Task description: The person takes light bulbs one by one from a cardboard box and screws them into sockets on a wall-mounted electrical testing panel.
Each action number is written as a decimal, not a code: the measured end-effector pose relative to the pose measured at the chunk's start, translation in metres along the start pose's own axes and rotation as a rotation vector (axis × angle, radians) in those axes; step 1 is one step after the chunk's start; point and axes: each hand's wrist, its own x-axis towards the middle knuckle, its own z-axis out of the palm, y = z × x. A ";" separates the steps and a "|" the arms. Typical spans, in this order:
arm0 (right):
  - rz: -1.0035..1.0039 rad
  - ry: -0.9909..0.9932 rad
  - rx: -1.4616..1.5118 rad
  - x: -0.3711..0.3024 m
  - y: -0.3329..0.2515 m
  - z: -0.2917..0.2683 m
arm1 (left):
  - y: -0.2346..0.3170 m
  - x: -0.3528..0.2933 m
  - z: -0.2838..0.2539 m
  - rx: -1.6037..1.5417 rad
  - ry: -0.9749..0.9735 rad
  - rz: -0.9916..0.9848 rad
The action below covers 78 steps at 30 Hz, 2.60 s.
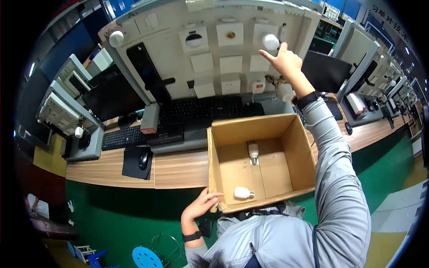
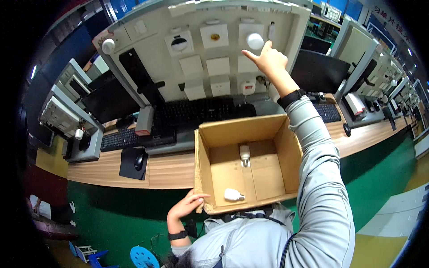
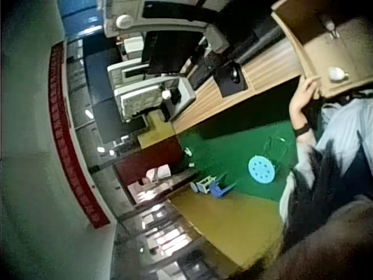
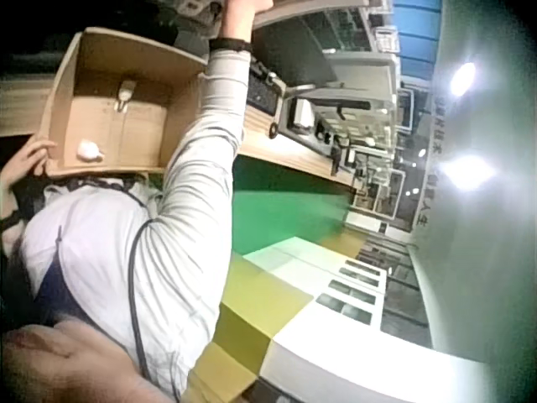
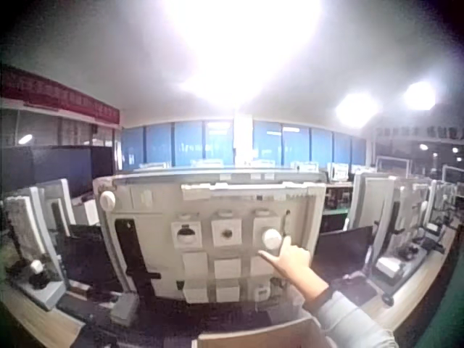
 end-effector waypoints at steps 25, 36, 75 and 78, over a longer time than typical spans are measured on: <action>-1.059 -1.295 0.367 -0.338 -0.041 0.145 | 0.008 0.002 -0.002 0.042 -0.029 -0.001; -0.328 0.077 0.823 -0.037 -0.071 0.008 | 0.007 0.000 -0.001 0.048 -0.012 0.010; 0.957 -0.807 2.275 0.026 -0.133 0.040 | 0.003 -0.004 0.005 0.009 0.005 -0.026; 0.963 -0.936 2.275 0.031 -0.122 0.040 | 0.007 -0.003 0.004 0.007 0.000 -0.019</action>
